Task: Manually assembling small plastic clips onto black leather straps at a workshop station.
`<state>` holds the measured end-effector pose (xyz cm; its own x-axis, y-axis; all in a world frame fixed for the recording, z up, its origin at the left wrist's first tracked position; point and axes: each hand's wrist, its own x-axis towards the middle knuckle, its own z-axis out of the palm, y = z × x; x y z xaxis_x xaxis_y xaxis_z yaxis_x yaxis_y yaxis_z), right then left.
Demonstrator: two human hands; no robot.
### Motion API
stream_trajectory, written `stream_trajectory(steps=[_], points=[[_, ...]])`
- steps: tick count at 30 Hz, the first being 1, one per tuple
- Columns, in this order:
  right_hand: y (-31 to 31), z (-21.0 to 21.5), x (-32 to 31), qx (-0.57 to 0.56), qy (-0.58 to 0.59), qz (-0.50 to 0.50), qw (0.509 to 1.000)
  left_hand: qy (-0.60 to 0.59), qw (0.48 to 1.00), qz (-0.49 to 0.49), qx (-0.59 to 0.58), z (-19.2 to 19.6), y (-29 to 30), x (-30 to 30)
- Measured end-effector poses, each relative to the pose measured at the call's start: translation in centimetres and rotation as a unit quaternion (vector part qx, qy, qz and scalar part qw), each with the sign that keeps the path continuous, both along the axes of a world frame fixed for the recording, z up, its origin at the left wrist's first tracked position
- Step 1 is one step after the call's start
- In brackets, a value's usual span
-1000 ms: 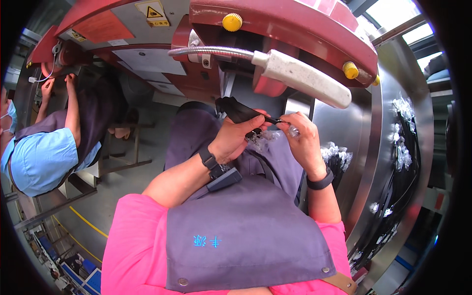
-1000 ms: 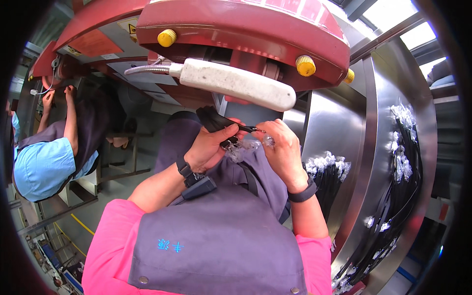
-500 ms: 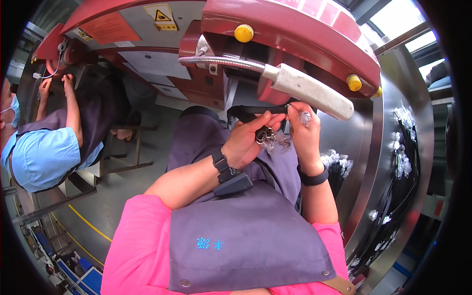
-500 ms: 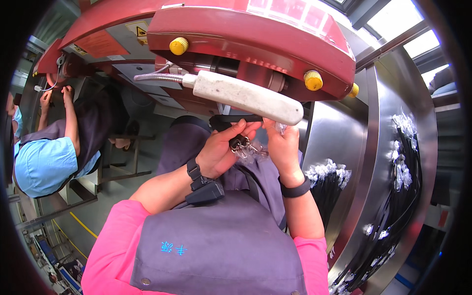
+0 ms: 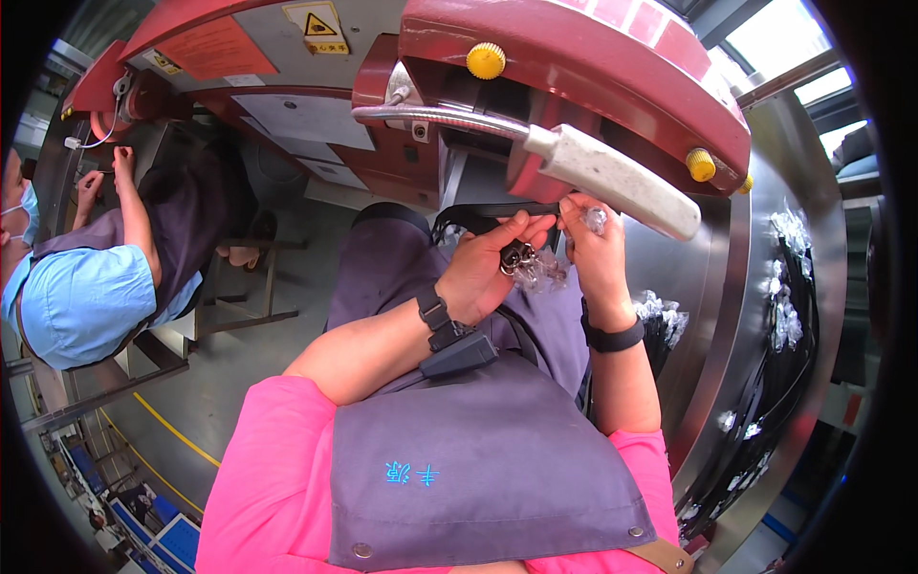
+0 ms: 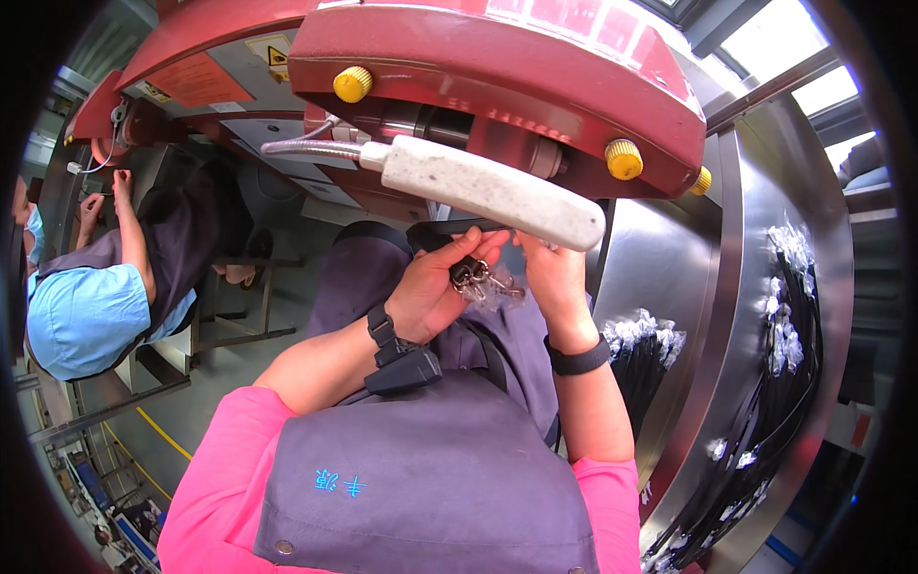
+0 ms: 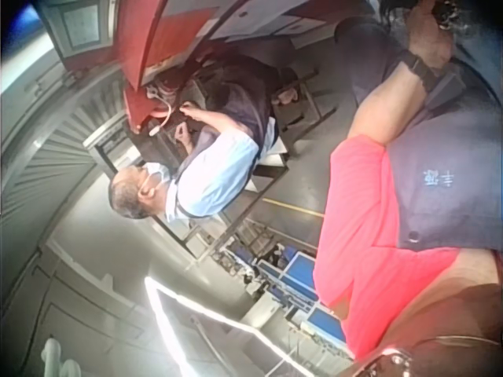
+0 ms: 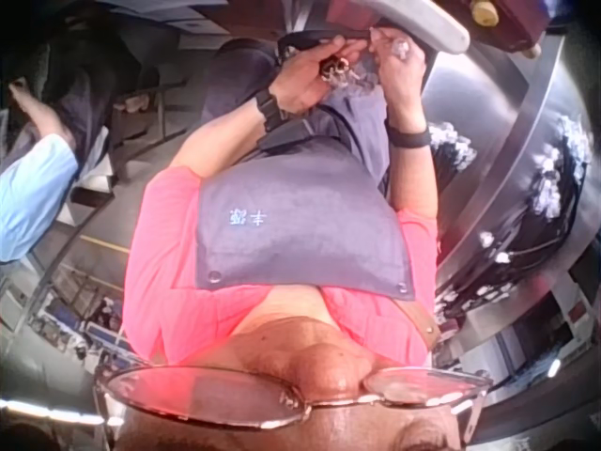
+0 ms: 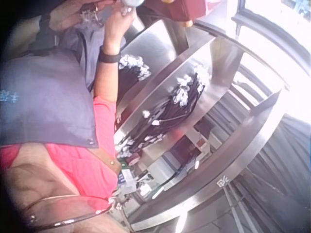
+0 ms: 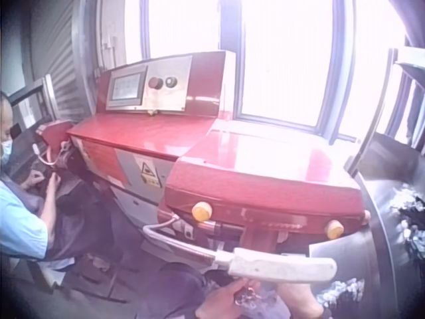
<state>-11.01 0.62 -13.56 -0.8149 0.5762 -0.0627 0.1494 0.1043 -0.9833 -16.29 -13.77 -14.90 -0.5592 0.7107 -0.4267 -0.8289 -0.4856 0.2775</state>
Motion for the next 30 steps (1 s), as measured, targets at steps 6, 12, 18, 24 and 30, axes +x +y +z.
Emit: stream_trajectory(steps=[6,12,18,24,30], points=[[0.0,0.4,0.2,-0.065,-0.007,-0.028,0.997,0.004,1.000,-0.013,0.010,-0.2,0.5,-0.1],[0.1,-0.4,1.5,-0.062,0.081,-0.005,0.995,0.078,0.997,-0.008,0.013,0.8,0.4,0.4],[0.0,-0.7,1.2,-0.069,0.074,0.006,0.995,0.037,0.999,-0.010,0.010,0.1,0.0,0.3],[-0.1,-0.7,0.7,-0.072,0.061,0.000,0.996,0.026,1.000,0.002,0.007,0.0,0.1,0.2],[-0.3,-0.6,0.4,-0.084,0.045,-0.004,0.995,0.019,1.000,-0.007,0.004,-0.4,-0.1,0.0]])
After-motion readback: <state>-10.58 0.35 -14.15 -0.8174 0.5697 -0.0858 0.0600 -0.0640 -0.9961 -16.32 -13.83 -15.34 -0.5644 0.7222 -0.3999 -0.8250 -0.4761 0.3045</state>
